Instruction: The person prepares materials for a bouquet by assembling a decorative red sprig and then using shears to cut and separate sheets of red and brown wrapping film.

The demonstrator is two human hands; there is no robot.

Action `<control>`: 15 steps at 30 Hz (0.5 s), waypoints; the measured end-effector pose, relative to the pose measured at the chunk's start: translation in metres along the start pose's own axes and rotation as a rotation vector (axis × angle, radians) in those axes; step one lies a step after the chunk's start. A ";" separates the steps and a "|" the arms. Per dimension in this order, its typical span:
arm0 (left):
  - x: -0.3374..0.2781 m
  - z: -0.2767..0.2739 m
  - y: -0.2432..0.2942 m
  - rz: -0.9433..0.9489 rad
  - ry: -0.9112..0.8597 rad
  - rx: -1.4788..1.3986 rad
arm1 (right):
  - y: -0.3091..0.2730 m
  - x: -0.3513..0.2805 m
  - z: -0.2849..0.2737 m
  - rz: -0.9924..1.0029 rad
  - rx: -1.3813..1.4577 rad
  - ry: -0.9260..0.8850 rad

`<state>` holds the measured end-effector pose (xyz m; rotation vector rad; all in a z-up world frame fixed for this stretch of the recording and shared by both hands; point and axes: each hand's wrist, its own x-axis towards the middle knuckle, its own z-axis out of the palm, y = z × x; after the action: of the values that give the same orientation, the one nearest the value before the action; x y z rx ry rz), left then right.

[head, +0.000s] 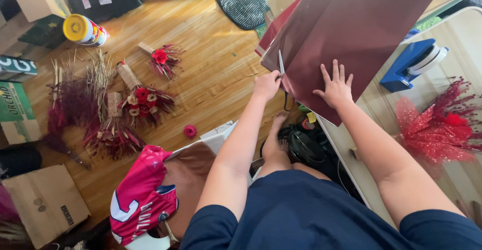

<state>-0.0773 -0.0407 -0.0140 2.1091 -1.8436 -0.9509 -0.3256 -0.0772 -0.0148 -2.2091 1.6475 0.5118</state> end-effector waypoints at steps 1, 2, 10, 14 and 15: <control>-0.001 0.001 0.001 -0.007 -0.002 -0.019 | -0.001 -0.001 -0.001 0.001 0.001 0.017; 0.000 0.001 -0.001 -0.005 0.002 -0.017 | 0.000 0.001 -0.003 0.001 0.002 0.022; -0.001 0.008 -0.008 0.052 0.018 0.004 | -0.003 0.018 -0.008 -0.014 0.016 0.192; 0.004 0.003 -0.012 0.067 -0.013 -0.049 | -0.007 0.035 -0.016 0.059 -0.050 0.229; 0.002 0.003 -0.014 0.065 -0.018 -0.045 | -0.009 0.034 -0.016 0.088 -0.061 0.189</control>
<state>-0.0676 -0.0387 -0.0247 2.0088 -1.8691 -0.9903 -0.3063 -0.1108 -0.0159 -2.2976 1.8546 0.3912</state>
